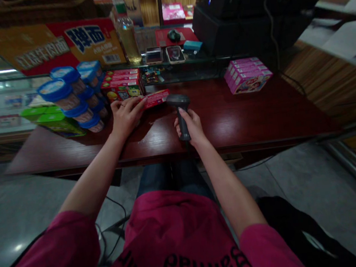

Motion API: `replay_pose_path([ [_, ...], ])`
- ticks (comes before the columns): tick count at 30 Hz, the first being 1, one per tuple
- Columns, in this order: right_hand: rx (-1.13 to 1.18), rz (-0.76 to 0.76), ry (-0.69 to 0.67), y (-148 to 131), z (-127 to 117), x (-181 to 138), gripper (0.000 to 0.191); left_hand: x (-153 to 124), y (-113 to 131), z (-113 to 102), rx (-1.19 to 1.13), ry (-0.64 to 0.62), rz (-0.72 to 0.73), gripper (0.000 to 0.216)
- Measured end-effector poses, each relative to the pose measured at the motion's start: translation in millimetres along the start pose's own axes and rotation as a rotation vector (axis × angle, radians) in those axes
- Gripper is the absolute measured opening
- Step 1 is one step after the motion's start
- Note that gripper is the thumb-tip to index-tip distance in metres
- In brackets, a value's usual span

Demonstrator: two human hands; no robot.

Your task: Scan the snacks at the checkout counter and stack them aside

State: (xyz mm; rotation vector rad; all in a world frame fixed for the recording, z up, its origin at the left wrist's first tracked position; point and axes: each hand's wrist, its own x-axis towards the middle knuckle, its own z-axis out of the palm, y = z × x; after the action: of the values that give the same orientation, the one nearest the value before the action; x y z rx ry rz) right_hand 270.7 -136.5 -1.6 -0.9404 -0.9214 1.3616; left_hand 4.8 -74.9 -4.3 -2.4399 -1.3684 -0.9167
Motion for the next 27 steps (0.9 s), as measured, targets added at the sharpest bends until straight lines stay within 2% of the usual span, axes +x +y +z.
replay_pose_path([
  [6,0.062,-0.048,0.088,-3,-12,4,0.052,1,-4,0,-0.088,0.055,0.067,0.040],
  [8,0.088,-0.067,0.147,-9,-28,7,0.049,5,2,3,-0.134,0.108,0.100,0.038],
  [11,0.118,-0.105,0.251,-24,-67,12,0.049,18,21,16,-0.176,0.163,0.104,0.035],
  [15,0.126,-0.196,0.427,-51,-134,12,0.049,51,67,44,-0.236,0.126,0.106,0.034],
  [21,0.145,-0.351,0.642,-86,-221,3,0.053,110,156,96,-0.383,-0.063,0.357,0.047],
  [24,0.208,-0.412,0.744,-92,-244,-1,0.054,137,201,127,-0.409,-0.080,0.398,0.049],
  [27,0.261,-0.466,0.787,-92,-249,-3,0.056,160,238,156,-0.400,-0.049,0.390,0.044],
])
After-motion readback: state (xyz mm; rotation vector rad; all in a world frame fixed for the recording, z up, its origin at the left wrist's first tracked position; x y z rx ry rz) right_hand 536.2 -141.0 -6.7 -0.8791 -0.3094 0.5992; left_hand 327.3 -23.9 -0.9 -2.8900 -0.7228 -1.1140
